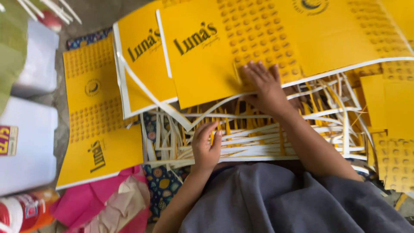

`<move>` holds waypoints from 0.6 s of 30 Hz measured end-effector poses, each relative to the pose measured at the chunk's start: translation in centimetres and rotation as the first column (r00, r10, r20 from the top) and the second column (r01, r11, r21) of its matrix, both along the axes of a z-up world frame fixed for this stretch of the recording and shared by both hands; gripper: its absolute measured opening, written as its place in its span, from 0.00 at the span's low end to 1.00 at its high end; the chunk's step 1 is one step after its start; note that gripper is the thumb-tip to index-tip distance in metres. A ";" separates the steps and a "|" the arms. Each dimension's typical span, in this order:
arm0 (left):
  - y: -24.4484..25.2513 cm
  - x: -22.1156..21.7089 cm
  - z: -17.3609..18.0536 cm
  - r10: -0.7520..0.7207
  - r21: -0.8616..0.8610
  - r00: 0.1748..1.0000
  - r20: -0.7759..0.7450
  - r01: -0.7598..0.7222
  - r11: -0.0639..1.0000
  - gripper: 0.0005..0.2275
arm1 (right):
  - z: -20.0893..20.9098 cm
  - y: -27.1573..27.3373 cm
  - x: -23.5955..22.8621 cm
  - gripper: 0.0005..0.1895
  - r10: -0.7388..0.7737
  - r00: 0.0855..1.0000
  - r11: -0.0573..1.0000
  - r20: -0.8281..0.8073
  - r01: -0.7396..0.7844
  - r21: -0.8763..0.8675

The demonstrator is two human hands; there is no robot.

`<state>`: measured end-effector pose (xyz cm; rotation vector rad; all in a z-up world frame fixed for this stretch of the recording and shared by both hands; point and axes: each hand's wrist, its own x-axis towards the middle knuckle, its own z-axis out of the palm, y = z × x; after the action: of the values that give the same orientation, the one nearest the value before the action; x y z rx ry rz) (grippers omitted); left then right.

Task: Separate thin white strips from the edges of yellow printed paper templates and stack the templates.

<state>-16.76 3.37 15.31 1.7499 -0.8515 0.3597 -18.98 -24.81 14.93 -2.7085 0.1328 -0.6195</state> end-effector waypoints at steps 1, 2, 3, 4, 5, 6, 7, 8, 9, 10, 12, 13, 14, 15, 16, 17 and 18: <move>0.3 -0.3 -0.6 0.020 0.059 0.999 0.045 -0.022 0.998 0.14 | -0.1 0.2 -0.8 0.55 0.006 0.996 1.000 0.084 -0.006 0.002; 0.3 0.1 -1.0 0.038 0.072 0.999 0.021 -0.039 0.997 0.14 | 0.4 0.0 -1.0 0.55 0.023 0.998 1.000 0.059 -0.024 0.014; 0.4 0.4 -1.5 -0.012 0.285 0.997 0.083 -0.012 0.958 0.17 | 0.7 0.0 -1.2 0.42 0.060 0.995 0.998 0.081 -0.058 -0.033; 0.6 0.8 -1.9 -0.080 0.487 0.989 0.125 0.009 0.873 0.21 | 1.1 -0.1 -1.4 0.31 0.099 0.990 0.993 0.102 -0.091 -0.080; 0.6 0.5 -2.6 -0.072 0.498 0.992 0.108 0.009 0.867 0.21 | 1.5 0.1 -1.4 0.31 0.108 0.990 0.993 0.087 -0.102 -0.066; 0.7 0.1 -3.1 -0.073 0.621 0.992 0.107 -0.009 0.784 0.22 | 1.9 0.2 -1.5 0.23 0.132 0.984 0.989 0.122 -0.124 -0.075; 0.5 0.1 -3.5 -0.078 0.726 0.991 0.112 -0.028 0.687 0.23 | 2.5 0.1 -1.2 0.16 0.157 0.974 0.986 0.163 -0.144 -0.090; 0.7 0.0 -3.6 -0.070 0.731 0.992 0.101 -0.026 0.682 0.23 | 2.0 0.1 -1.2 0.16 0.164 0.974 0.985 0.154 -0.153 -0.081; 0.7 0.2 -3.6 -0.089 0.728 0.994 0.059 0.018 0.685 0.23 | 1.6 -0.1 -1.0 0.16 0.155 0.975 0.986 0.160 -0.145 -0.078; 0.7 0.2 -3.6 -0.108 0.723 0.994 0.017 0.062 0.688 0.24 | 1.3 -0.4 -0.9 0.16 0.147 0.975 0.988 0.166 -0.136 -0.074; 0.5 0.3 -2.6 -0.109 0.641 0.994 0.024 0.069 0.764 0.21 | 1.1 -0.3 -0.6 0.16 0.150 0.974 0.988 0.169 -0.143 -0.050; 0.2 0.4 -2.0 -0.123 0.547 0.992 0.039 0.082 0.833 0.18 | 1.1 -0.5 -0.5 0.16 0.140 0.974 0.990 0.176 -0.136 -0.033; -0.2 0.6 -0.6 -0.122 0.545 0.992 0.037 0.082 0.834 0.18 | 1.3 -0.2 -0.7 0.16 0.141 0.975 0.990 0.173 -0.137 -0.035; -0.7 0.8 0.9 -0.143 0.425 0.981 0.133 0.074 0.902 0.14 | 1.5 -0.1 -0.7 0.15 0.143 0.972 0.990 0.185 -0.138 -0.039; -1.2 1.1 2.4 -0.149 0.296 0.961 0.231 0.077 0.952 0.10 | 1.8 0.0 -0.7 0.14 0.145 0.970 0.989 0.198 -0.139 -0.044; -1.9 2.1 3.3 -0.144 0.290 0.961 0.235 0.072 0.954 0.10 | 2.2 0.4 -0.8 0.14 0.150 0.968 0.989 0.199 -0.143 -0.050; -2.6 3.1 4.2 -0.140 0.266 0.946 0.293 0.060 0.962 0.11 | 2.7 0.9 -0.9 0.11 0.170 0.959 0.985 0.227 -0.157 -0.073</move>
<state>-13.67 0.75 19.51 1.9043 -1.2550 0.4829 -19.93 -23.95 17.67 -2.6378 -0.1689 -0.8939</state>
